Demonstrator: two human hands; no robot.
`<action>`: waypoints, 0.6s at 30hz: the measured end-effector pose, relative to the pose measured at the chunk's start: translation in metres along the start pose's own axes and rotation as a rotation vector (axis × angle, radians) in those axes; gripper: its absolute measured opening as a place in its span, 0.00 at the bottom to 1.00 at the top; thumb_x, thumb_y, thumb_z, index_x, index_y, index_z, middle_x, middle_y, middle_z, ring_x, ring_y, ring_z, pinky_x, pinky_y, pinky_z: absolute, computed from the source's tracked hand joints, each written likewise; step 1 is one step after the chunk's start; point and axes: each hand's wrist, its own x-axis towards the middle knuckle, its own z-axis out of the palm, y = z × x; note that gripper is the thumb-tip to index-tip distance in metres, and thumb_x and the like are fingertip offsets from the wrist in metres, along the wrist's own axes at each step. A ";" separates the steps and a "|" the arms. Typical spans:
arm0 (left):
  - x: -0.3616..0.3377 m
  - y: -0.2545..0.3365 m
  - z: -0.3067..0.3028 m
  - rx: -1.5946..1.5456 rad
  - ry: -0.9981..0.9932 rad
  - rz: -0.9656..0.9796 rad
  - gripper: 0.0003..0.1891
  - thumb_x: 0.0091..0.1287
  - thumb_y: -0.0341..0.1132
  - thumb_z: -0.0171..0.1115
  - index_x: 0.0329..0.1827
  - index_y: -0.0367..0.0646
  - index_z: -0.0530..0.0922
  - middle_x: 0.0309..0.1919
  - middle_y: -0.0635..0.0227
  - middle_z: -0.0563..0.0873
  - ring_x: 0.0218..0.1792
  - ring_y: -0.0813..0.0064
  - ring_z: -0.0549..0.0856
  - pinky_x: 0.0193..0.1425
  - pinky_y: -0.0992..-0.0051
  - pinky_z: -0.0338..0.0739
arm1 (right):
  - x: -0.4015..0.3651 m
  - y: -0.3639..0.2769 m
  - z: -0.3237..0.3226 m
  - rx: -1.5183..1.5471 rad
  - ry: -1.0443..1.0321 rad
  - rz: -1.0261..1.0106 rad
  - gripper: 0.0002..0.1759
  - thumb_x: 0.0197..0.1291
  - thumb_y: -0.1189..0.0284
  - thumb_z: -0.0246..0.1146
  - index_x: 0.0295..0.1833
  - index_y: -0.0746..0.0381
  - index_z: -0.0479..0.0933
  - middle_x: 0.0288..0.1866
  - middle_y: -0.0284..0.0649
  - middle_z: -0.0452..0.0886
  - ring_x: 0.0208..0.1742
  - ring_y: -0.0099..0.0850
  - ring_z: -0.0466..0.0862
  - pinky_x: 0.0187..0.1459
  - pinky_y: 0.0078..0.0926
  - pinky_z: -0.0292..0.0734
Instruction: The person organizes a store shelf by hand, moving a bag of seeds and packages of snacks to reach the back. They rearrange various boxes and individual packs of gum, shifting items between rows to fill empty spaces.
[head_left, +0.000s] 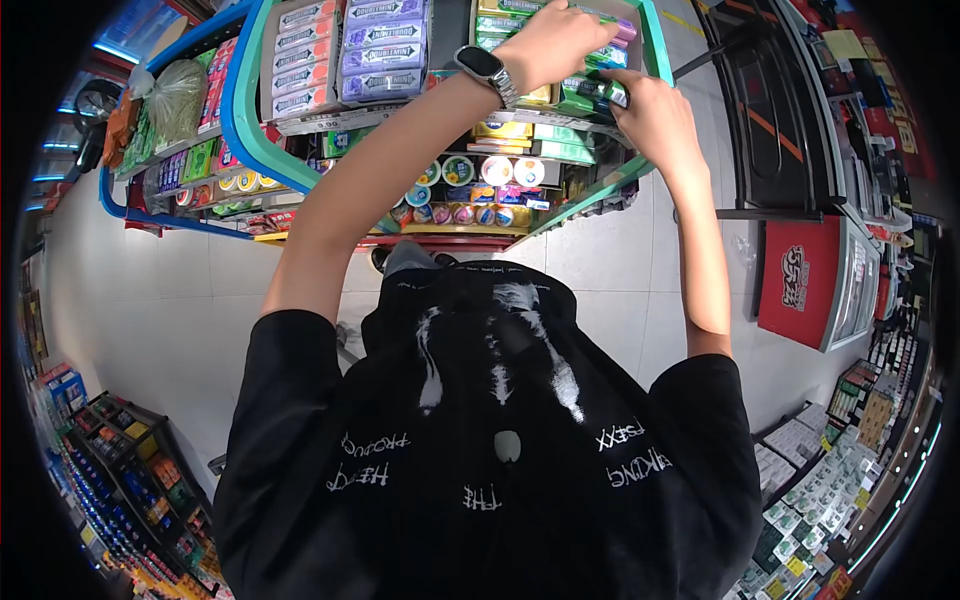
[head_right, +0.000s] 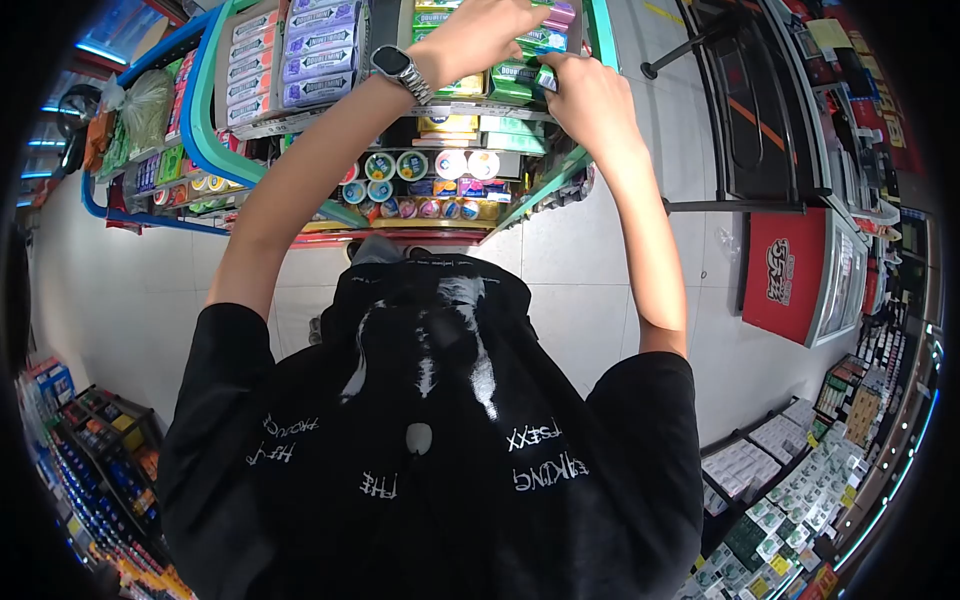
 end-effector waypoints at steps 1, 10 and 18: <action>-0.001 0.003 -0.003 0.230 -0.004 0.043 0.26 0.67 0.33 0.51 0.70 0.42 0.68 0.69 0.56 0.71 0.71 0.57 0.67 0.79 0.56 0.50 | 0.000 0.000 -0.002 0.000 0.004 0.003 0.18 0.51 0.73 0.68 0.51 0.56 0.83 0.39 0.47 0.86 0.42 0.48 0.86 0.45 0.43 0.81; 0.013 0.015 -0.019 0.519 0.090 0.053 0.38 0.56 0.36 0.68 0.71 0.39 0.65 0.68 0.44 0.68 0.71 0.46 0.66 0.75 0.52 0.57 | 0.023 0.025 -0.015 0.211 0.418 0.020 0.15 0.54 0.71 0.67 0.49 0.55 0.83 0.43 0.42 0.84 0.43 0.50 0.83 0.44 0.42 0.78; 0.058 0.015 -0.026 0.676 -0.266 -0.004 0.38 0.37 0.44 0.81 0.52 0.35 0.76 0.45 0.57 0.81 0.56 0.59 0.79 0.61 0.63 0.70 | -0.027 -0.012 -0.018 0.618 0.555 0.247 0.10 0.56 0.75 0.68 0.45 0.63 0.85 0.40 0.44 0.86 0.42 0.34 0.87 0.46 0.29 0.78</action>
